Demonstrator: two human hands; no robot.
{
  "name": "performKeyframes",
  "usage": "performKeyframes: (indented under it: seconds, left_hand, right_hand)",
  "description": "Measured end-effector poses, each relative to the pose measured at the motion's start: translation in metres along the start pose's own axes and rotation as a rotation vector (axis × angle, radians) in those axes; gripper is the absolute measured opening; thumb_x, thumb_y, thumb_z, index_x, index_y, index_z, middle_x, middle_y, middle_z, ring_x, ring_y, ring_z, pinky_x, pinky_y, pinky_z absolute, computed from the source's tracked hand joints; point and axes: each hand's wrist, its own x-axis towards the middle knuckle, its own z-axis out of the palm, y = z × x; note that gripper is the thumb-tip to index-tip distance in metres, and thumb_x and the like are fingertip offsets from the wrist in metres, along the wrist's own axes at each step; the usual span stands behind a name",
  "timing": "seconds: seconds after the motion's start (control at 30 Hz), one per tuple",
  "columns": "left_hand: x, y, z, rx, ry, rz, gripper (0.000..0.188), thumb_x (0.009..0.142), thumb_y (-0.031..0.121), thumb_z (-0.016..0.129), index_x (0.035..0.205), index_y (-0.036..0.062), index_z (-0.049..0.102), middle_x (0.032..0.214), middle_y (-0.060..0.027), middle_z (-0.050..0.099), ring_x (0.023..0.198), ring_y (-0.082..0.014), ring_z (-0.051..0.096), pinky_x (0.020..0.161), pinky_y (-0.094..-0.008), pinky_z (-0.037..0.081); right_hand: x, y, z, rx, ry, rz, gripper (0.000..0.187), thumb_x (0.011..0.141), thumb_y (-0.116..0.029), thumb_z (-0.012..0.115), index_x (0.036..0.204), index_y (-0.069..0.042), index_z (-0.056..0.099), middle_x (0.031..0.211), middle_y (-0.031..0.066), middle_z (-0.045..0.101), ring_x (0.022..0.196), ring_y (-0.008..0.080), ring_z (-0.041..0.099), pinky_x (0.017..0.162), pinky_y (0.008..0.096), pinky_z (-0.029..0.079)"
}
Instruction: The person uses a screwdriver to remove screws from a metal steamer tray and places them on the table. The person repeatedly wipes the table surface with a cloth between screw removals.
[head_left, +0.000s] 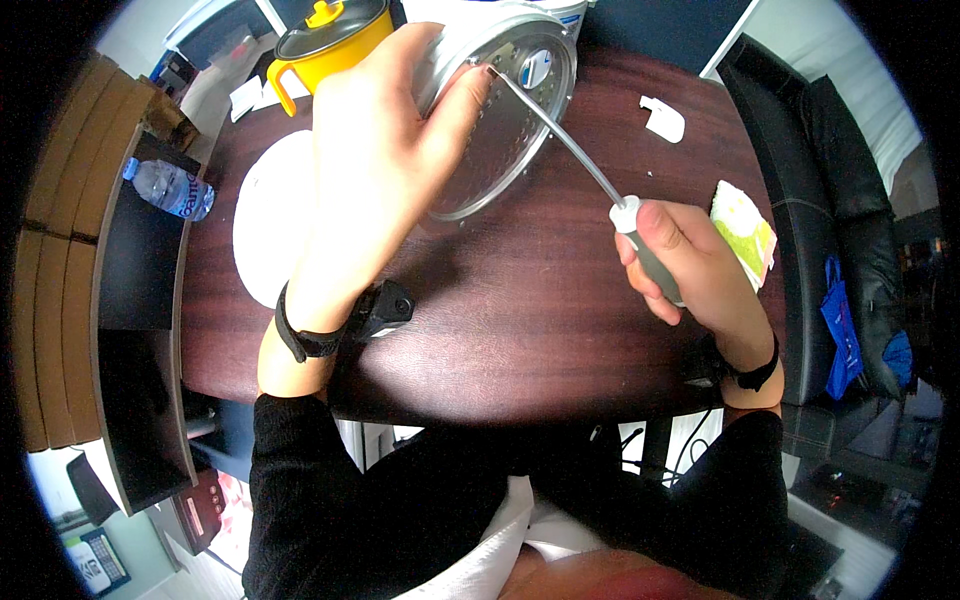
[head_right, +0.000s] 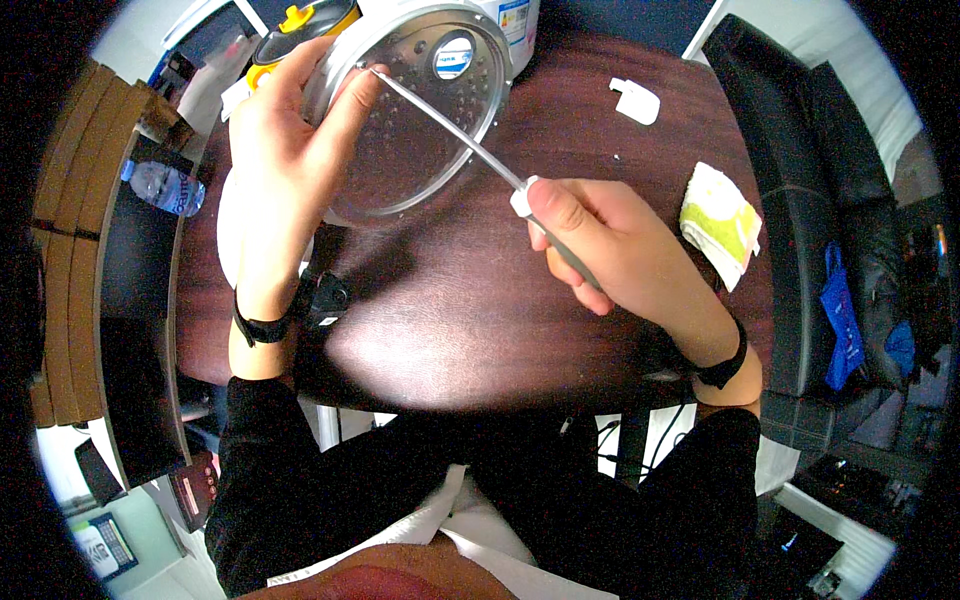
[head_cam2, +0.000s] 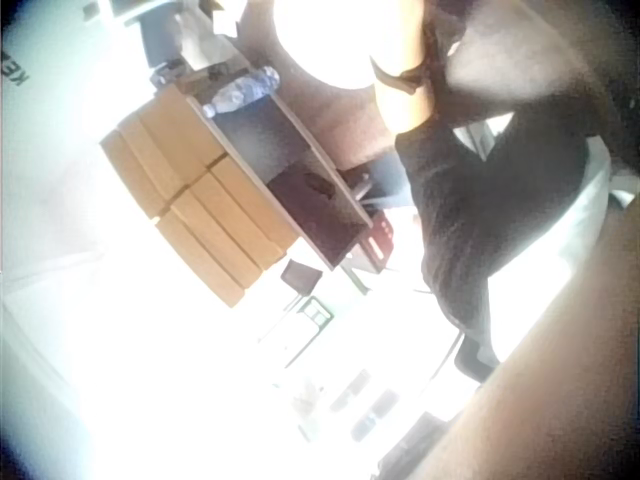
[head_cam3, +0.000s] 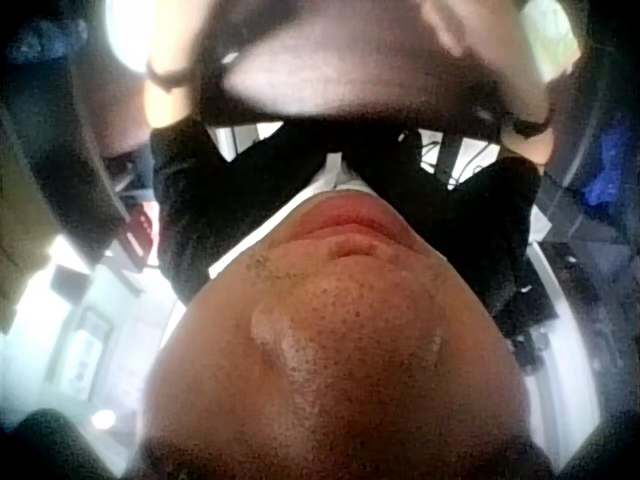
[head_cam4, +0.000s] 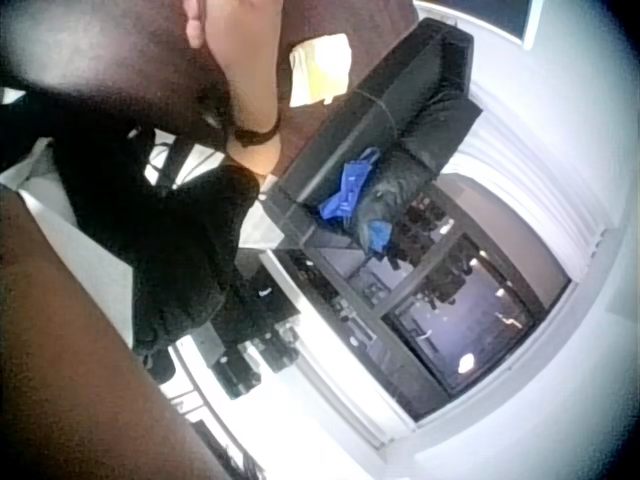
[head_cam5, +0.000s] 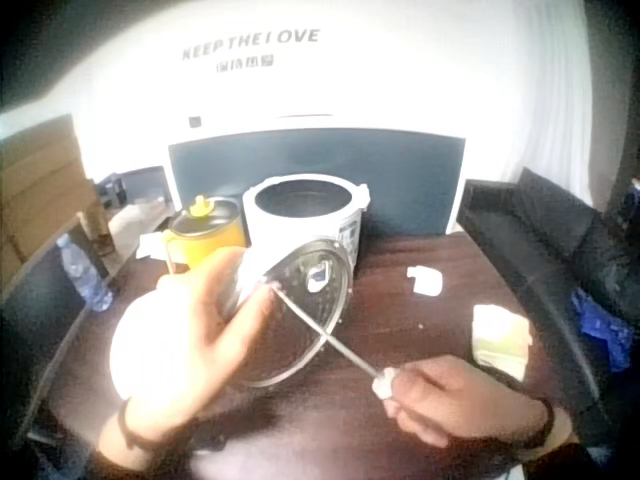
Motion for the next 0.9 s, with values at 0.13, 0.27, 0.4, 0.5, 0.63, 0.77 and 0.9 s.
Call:
performKeyframes:
  seconds: [0.13,0.27,0.4,0.5,0.63,0.77,0.9]
  left_hand:
    - [0.001,0.002,0.0,-0.013,0.003,-0.001,0.033,0.079,0.019,0.071,0.102,-0.004,0.063,0.064,-0.018,0.062,0.055,-0.0266,0.064,0.054,-0.0333,0.049]
    - [0.0,0.006,-0.001,-0.018,-0.018,-0.031,0.034,0.079,0.019,0.07,0.103,-0.0041,0.063,0.063,-0.018,0.062,0.055,-0.0244,0.064,0.053,-0.032,0.049]
    - [-0.001,0.006,-0.001,0.003,-0.018,-0.038,0.034,0.079,0.019,0.07,0.103,-0.0038,0.062,0.064,-0.0179,0.062,0.056,-0.025,0.065,0.054,-0.0322,0.05]
    - [-0.001,0.005,0.0,0.014,0.007,0.013,0.033,0.079,0.018,0.07,0.103,-0.0036,0.062,0.065,-0.0182,0.063,0.058,-0.0261,0.066,0.055,-0.0326,0.05]
    - [-0.001,0.004,0.003,-0.051,-0.02,-0.027,0.033,0.079,0.018,0.07,0.102,-0.0034,0.062,0.067,-0.0187,0.063,0.059,-0.0271,0.066,0.056,-0.033,0.051]
    - [-0.001,0.005,0.001,-0.018,-0.018,-0.02,0.033,0.08,0.019,0.07,0.102,-0.0034,0.062,0.067,-0.0188,0.063,0.059,-0.0272,0.066,0.056,-0.033,0.051]
    - [-0.001,0.005,0.0,0.003,-0.003,-0.008,0.033,0.079,0.019,0.07,0.102,-0.0032,0.062,0.066,-0.0187,0.063,0.058,-0.0273,0.066,0.056,-0.0331,0.051]
  right_hand:
    - [0.001,0.006,0.006,0.173,-0.048,0.03,0.055,0.098,-0.052,0.032,0.081,-0.003,0.051,0.054,0.0016,0.048,0.034,0.0064,0.038,0.032,0.0198,0.03]
    - [0.002,0.004,0.01,0.232,-0.081,0.044,0.057,0.098,-0.053,0.03,0.081,-0.003,0.05,0.053,0.0034,0.047,0.034,0.007,0.037,0.031,0.0203,0.03]
    - [0.004,0.003,0.012,0.254,-0.082,0.056,0.054,0.098,-0.052,0.033,0.08,-0.004,0.05,0.054,0.0015,0.046,0.035,0.006,0.038,0.032,0.0198,0.028]
    - [0.004,0.003,0.013,0.275,-0.082,0.055,0.052,0.099,-0.05,0.034,0.08,-0.004,0.049,0.053,0.0001,0.045,0.035,0.0051,0.037,0.032,0.0193,0.028]
    - [0.002,0.004,0.013,0.236,-0.061,0.047,0.05,0.099,-0.049,0.035,0.08,-0.004,0.048,0.053,-0.0006,0.043,0.035,0.0046,0.036,0.032,0.0189,0.028]
    - [0.003,0.005,0.014,0.221,-0.062,0.018,0.05,0.099,-0.048,0.035,0.08,-0.004,0.048,0.052,-0.0008,0.043,0.035,0.0046,0.037,0.033,0.0189,0.028]
    - [0.004,0.007,0.013,0.22,-0.047,0.007,0.051,0.099,-0.048,0.036,0.08,-0.003,0.049,0.052,-0.0009,0.043,0.035,0.0045,0.037,0.033,0.019,0.027]
